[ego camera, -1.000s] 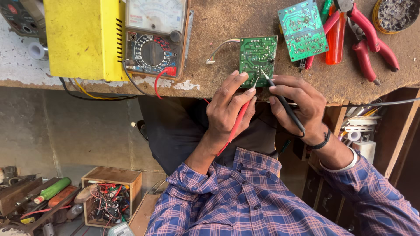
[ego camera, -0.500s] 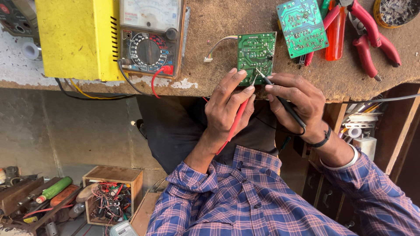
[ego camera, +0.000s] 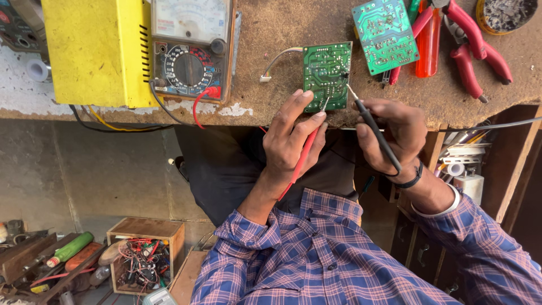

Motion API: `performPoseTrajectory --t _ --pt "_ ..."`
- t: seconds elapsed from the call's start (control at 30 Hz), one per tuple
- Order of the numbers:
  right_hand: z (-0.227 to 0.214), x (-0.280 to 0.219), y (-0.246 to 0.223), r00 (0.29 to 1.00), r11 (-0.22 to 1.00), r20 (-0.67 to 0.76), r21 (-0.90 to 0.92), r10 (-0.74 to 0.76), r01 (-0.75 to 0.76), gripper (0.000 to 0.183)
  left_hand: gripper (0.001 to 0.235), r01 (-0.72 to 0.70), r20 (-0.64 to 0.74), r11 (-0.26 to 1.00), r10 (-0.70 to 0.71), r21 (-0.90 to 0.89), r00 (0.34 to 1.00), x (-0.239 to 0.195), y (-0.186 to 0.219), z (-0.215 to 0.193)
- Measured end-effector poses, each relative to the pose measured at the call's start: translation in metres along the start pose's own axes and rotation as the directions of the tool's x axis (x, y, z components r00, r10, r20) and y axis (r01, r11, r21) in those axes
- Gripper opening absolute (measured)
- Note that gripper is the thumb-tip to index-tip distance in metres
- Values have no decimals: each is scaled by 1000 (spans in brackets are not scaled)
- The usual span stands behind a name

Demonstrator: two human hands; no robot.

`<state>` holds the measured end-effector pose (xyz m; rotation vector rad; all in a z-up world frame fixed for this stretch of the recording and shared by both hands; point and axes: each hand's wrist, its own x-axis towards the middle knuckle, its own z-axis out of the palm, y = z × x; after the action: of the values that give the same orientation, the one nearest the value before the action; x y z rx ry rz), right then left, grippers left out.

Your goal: The person uses a soldering iron and solder wire to attach components to a green circuit board. They also use multimeter probes to test connections on the board while seated at a workbench.

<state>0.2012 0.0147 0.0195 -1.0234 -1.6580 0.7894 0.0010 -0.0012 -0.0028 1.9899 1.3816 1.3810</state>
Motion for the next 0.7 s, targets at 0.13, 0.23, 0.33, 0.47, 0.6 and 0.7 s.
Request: performPoseTrajectory --t 0.13,0.23,0.33,0.47,0.6,0.7 --pt "-7 -8 8 995 993 -35 62 -96 98 33 17 -98 -96 994 94 -45 991 -2 1 -3" --pt "-14 -10 6 971 975 156 -99 -182 199 21 19 -132 -129 990 124 -51 984 -9 9 -5" --pt "-11 -7 -3 868 861 243 -175 -433 478 14 38 -15 8 957 18 -289 1000 -16 23 -5" --pt "-8 14 -18 768 796 380 -119 -515 593 15 50 440 379 589 -232 -678 896 -18 37 -10" --pt "-23 26 -25 755 771 431 -185 -494 610 18 41 554 541 391 -154 -735 827 -10 27 -17" --pt "-51 19 -6 800 769 336 -258 -496 585 28 43 563 565 190 -48 -804 824 -8 22 -16"
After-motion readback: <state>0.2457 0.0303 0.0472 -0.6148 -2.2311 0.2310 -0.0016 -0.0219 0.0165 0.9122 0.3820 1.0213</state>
